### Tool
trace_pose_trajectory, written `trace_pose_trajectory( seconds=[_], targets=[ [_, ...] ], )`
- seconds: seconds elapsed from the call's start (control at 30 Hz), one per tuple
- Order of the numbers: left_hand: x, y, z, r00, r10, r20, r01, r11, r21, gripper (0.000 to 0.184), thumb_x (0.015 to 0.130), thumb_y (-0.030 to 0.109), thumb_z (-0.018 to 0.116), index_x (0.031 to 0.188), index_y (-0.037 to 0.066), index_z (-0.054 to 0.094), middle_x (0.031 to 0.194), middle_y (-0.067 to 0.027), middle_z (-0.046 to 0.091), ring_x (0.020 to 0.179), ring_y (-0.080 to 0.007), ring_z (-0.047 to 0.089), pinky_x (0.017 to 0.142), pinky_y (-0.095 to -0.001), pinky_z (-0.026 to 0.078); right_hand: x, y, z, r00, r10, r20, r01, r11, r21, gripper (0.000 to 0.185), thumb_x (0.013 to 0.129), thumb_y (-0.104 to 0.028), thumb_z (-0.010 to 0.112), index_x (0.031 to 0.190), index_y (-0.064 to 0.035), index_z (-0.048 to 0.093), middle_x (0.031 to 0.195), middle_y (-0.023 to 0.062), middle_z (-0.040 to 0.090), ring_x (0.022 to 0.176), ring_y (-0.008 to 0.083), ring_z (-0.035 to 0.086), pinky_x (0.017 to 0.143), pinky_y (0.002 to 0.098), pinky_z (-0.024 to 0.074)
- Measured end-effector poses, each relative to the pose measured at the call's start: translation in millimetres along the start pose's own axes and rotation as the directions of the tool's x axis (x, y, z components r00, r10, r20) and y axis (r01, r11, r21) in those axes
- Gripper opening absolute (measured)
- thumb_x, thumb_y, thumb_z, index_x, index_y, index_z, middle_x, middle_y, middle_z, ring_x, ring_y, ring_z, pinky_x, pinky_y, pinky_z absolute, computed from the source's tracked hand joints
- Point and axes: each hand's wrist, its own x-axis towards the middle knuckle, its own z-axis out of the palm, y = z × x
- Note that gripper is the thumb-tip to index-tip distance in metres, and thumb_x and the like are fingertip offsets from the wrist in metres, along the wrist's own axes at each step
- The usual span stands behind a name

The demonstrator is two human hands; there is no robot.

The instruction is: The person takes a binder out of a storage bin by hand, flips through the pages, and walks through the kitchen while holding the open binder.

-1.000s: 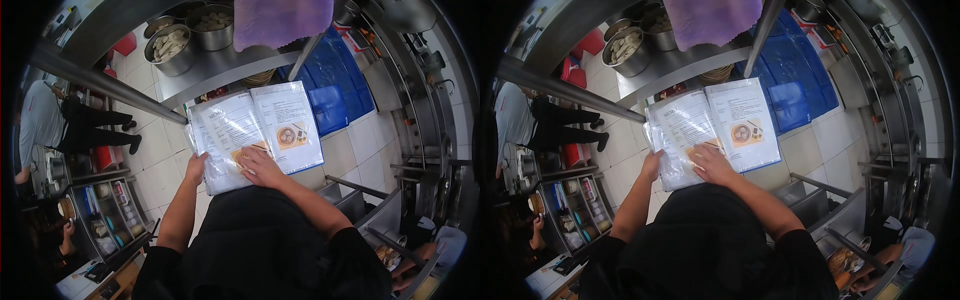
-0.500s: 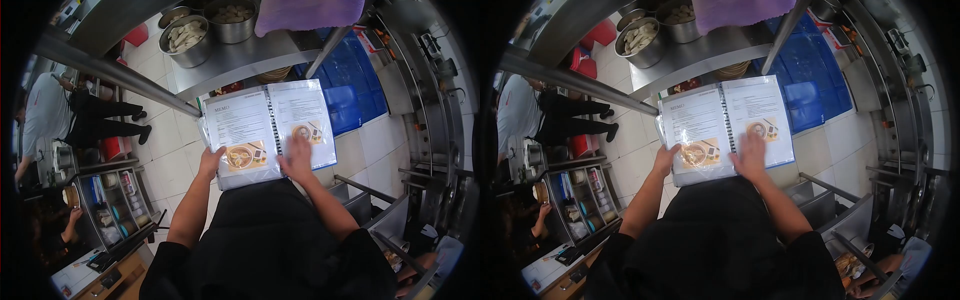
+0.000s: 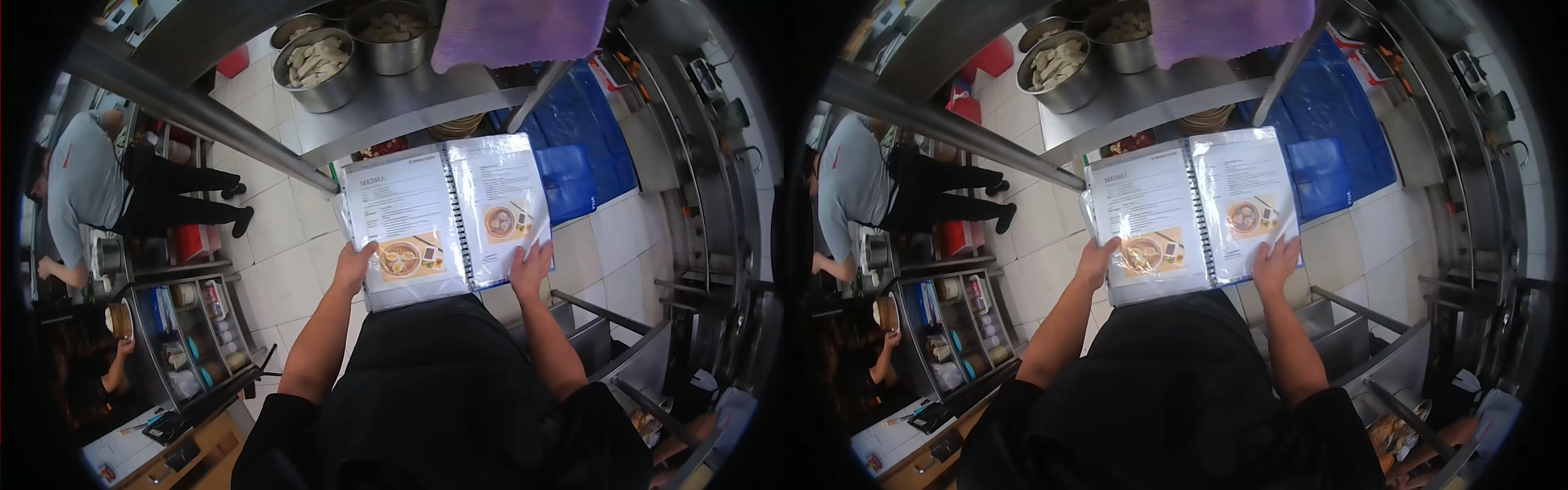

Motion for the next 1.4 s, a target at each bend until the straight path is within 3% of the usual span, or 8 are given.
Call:
trace_pose_trajectory(
  seconds=[0.23,0.47,0.57,0.7,0.83,1.13,1.23,1.4],
  targets=[
    [-1,2,0,1.0,0.003,0.004,-0.003,1.0,-0.024,0.049,0.094,0.016,0.069,0.13,-0.01,0.048,0.122,-0.0192,0.064,0.105,-0.0273,0.066,0.09,-0.0379,0.053,-25,-91,-38,0.793,-0.609,-0.004,0.545,0.706,0.451,0.069,0.086,-0.004,0.062,0.15,-0.0052,0.038,0.15,0.0248,0.04,0.132,0.0429,0.044,0.111,0.045,0.0387],
    [-3,5,-2,1.0,-0.019,0.02,0.019,1.0,-0.012,0.049,0.094,0.015,0.067,0.132,-0.009,0.047,0.122,-0.0195,0.064,0.107,-0.0279,0.065,0.091,-0.0381,0.053,-27,-110,-60,0.771,-0.619,0.149,0.527,0.752,0.396,0.067,0.085,-0.008,0.065,0.148,-0.0092,0.042,0.145,0.0228,0.044,0.127,0.0422,0.047,0.108,0.0475,0.0408],
    [-3,5,0,0.999,-0.031,0.013,0.031,0.999,-0.007,0.048,0.095,0.015,0.067,0.132,-0.008,0.047,0.123,-0.0195,0.063,0.107,-0.028,0.065,0.091,-0.0384,0.053,-16,-88,-51,0.819,-0.567,-0.084,0.571,0.795,0.205,0.066,0.086,-0.013,0.067,0.147,-0.0026,0.042,0.143,0.0276,0.045,0.129,0.0448,0.045,0.109,0.0506,0.0381],
    [-4,5,2,0.999,-0.032,0.018,0.033,0.999,-0.035,0.048,0.095,0.015,0.067,0.132,-0.008,0.047,0.123,-0.0192,0.063,0.108,-0.0281,0.065,0.091,-0.0391,0.053,19,-33,-33,0.989,0.133,-0.067,-0.131,0.991,0.032,0.084,0.083,-0.034,0.071,0.144,0.0106,0.035,0.143,0.0332,0.043,0.132,0.0482,0.042,0.111,0.0519,0.0355],
    [-2,4,-1,0.999,-0.026,0.026,0.027,1.0,-0.016,0.048,0.095,0.015,0.067,0.132,-0.008,0.047,0.123,-0.019,0.064,0.108,-0.0281,0.065,0.092,-0.0396,0.053,29,-11,-48,0.973,0.209,0.1,-0.216,0.974,0.07,0.094,0.076,-0.042,0.078,0.144,0.0081,0.036,0.141,0.0325,0.045,0.128,0.0458,0.048,0.108,0.0477,0.0404],
    [-4,4,1,1.0,-0.011,0.023,0.012,0.999,-0.039,0.048,0.095,0.014,0.066,0.133,-0.008,0.047,0.124,-0.02,0.063,0.108,-0.0285,0.065,0.092,-0.0396,0.053,47,-7,-64,0.947,0.267,0.176,-0.31,0.905,0.291,0.066,0.071,-0.033,0.084,0.119,0.0018,0.058,0.112,0.0204,0.062,0.105,0.0378,0.061,0.095,0.0477,0.0472],
    [1,0,0,1.0,0.008,0.03,-0.007,0.999,-0.044,0.047,0.095,0.014,0.066,0.132,-0.008,0.047,0.125,-0.0203,0.063,0.109,-0.029,0.064,0.092,-0.0396,0.053,42,-34,-77,0.999,0.03,0.014,-0.03,0.998,0.047,0.053,0.074,-0.025,0.08,0.114,0.0005,0.058,0.108,0.0204,0.063,0.097,0.0391,0.063,0.089,0.048,0.0496],
    [-5,8,2,1.0,-0.021,0.012,0.021,1.0,-0.01,0.048,0.095,0.014,0.066,0.133,-0.008,0.047,0.125,-0.0204,0.063,0.109,-0.0294,0.064,0.092,-0.0399,0.054,-5,-117,-84,0.91,-0.389,0.146,0.344,0.902,0.261,0.036,0.082,-0.017,0.07,0.112,-0.0017,0.057,0.109,0.0223,0.06,0.095,0.0432,0.062,0.083,0.0509,0.051]
  ],
)
